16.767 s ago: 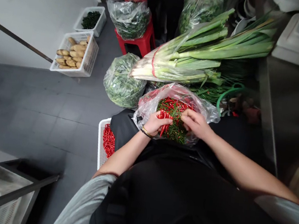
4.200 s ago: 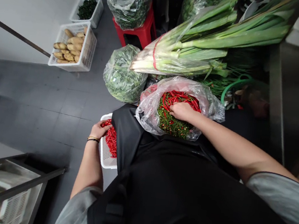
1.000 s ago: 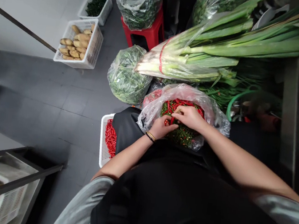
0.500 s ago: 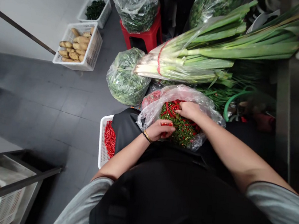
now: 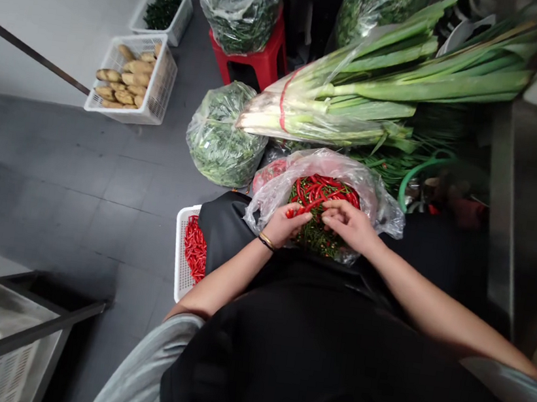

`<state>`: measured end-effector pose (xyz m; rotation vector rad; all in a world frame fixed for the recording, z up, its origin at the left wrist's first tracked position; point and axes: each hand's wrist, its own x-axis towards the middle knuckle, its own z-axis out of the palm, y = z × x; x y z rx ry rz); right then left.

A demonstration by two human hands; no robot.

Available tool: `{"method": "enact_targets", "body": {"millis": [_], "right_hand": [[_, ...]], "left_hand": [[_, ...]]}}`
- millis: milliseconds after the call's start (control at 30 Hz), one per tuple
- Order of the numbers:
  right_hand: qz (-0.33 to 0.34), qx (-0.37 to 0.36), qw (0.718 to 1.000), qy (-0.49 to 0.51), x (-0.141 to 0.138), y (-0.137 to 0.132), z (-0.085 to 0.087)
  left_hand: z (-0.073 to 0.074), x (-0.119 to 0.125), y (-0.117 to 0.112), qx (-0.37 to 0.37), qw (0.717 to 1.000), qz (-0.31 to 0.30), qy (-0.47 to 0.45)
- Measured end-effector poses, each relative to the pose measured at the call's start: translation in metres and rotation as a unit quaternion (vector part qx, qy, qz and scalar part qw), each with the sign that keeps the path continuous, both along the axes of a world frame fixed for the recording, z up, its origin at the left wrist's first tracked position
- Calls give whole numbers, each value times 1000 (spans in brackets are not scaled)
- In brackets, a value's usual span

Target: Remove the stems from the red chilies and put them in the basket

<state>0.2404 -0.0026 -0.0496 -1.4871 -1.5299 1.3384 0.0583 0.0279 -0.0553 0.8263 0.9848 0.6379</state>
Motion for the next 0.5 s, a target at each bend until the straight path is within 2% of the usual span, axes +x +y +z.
{"method": "enact_targets", "body": {"millis": [133, 267, 400, 500], "right_hand": [[96, -36, 995, -17, -13, -2, -6], [101, -17, 994, -38, -21, -10, -1], [191, 13, 975, -109, -14, -20, 3], [178, -5, 980, -90, -12, -23, 4]], "left_hand": [[9, -5, -3, -56, 997, -5, -52], [14, -10, -4, -81, 992, -45, -82], [16, -11, -7, -63, 993, -44, -95], [16, -8, -10, -43, 995, -14, -92]]}}
